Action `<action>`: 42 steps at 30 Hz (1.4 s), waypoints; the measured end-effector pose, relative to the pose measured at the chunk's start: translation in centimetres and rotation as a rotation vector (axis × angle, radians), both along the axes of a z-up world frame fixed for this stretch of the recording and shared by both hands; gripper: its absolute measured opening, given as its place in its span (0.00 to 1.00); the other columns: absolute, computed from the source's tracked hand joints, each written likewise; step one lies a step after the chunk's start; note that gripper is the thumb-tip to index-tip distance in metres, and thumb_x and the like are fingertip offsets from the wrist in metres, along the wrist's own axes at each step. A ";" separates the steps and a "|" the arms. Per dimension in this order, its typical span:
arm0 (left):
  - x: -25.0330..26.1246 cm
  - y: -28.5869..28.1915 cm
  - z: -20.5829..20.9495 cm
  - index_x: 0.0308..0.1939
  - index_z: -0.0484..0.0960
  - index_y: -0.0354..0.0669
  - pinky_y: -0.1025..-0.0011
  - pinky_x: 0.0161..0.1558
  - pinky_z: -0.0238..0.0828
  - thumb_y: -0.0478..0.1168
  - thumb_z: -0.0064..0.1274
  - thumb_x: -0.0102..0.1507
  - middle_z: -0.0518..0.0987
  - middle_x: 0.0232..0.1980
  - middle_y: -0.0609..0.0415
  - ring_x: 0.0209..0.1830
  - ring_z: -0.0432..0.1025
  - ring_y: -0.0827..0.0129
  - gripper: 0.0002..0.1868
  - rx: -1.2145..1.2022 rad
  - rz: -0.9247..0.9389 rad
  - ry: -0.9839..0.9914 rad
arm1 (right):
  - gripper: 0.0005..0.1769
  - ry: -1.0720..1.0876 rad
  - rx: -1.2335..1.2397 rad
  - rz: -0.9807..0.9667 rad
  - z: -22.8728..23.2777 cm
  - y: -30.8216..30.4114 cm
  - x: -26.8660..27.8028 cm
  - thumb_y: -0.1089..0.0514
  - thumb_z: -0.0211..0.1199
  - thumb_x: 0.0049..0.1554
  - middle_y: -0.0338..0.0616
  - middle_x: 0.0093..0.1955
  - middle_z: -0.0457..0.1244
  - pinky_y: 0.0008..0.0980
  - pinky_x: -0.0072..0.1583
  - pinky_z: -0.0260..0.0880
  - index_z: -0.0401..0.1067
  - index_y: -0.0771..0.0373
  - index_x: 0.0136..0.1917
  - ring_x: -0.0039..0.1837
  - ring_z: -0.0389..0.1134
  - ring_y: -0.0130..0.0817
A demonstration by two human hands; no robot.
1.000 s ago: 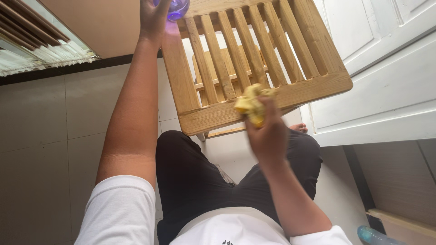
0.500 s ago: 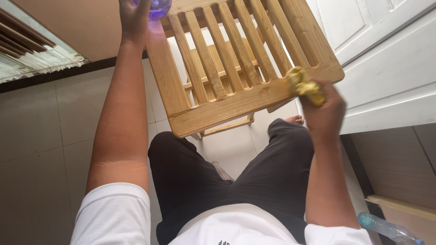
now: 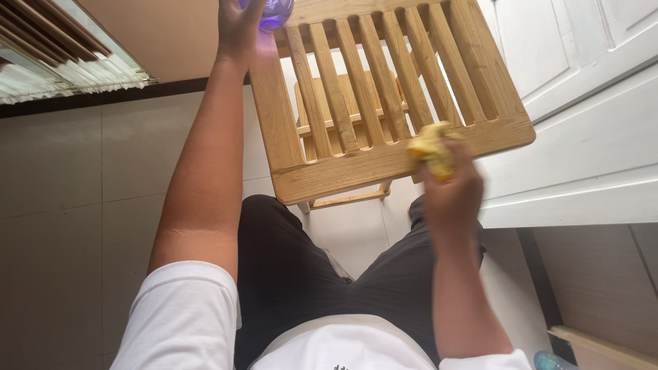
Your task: The person cleans a small wooden slatted stool by hand, using a cloth to wipe the top surface, slats, and legs while holding a spray bottle.
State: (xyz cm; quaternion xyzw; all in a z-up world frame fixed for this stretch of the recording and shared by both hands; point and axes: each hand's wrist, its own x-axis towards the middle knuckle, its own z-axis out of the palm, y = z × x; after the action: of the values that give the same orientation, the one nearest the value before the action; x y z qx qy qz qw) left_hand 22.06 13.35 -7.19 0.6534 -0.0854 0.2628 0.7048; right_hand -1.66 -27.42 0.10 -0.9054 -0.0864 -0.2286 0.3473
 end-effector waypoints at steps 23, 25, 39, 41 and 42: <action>-22.8 -8.2 6.1 0.69 0.69 0.39 0.66 0.69 0.71 0.57 0.59 0.70 0.76 0.63 0.49 0.67 0.73 0.65 0.33 0.171 0.156 0.005 | 0.19 0.242 0.184 0.297 2.2 4.2 -2.5 0.57 0.69 0.59 0.43 0.49 0.72 0.26 0.49 0.73 0.72 0.61 0.62 0.48 0.74 0.26; -25.4 -10.0 5.6 0.69 0.70 0.39 0.66 0.69 0.69 0.57 0.59 0.69 0.76 0.62 0.49 0.66 0.72 0.65 0.33 0.125 0.162 0.055 | 0.20 0.271 0.200 0.291 2.3 4.2 -2.2 0.56 0.70 0.58 0.42 0.48 0.71 0.26 0.47 0.73 0.72 0.60 0.63 0.46 0.73 0.26; -28.3 -12.4 4.5 0.67 0.71 0.40 0.65 0.69 0.69 0.57 0.66 0.63 0.76 0.61 0.50 0.65 0.72 0.66 0.38 -0.076 0.128 0.042 | 0.21 0.319 -0.197 0.613 5.4 5.4 5.6 0.44 0.68 0.59 0.45 0.50 0.72 0.35 0.50 0.77 0.76 0.58 0.60 0.47 0.75 0.35; -28.5 -12.7 4.5 0.68 0.69 0.42 0.65 0.70 0.69 0.58 0.66 0.64 0.74 0.63 0.50 0.67 0.71 0.65 0.38 -0.081 0.137 0.000 | 0.30 0.331 -0.257 0.568 5.5 6.9 9.7 0.38 0.67 0.57 0.48 0.51 0.71 0.41 0.51 0.75 0.73 0.58 0.65 0.48 0.75 0.38; -28.5 -13.0 4.4 0.68 0.70 0.42 0.65 0.69 0.69 0.59 0.64 0.65 0.74 0.62 0.50 0.67 0.71 0.66 0.37 -0.076 0.162 0.005 | 0.30 0.279 -0.273 0.603 5.4 7.8 11.8 0.36 0.66 0.59 0.49 0.52 0.71 0.42 0.52 0.75 0.74 0.59 0.63 0.49 0.75 0.39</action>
State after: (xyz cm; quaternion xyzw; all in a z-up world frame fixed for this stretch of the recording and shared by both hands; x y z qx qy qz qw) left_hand -6.42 0.34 -2.77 0.6317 -0.0206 0.3204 0.7057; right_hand 10.11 -19.61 5.46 -0.8997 -0.3313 0.0237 0.2834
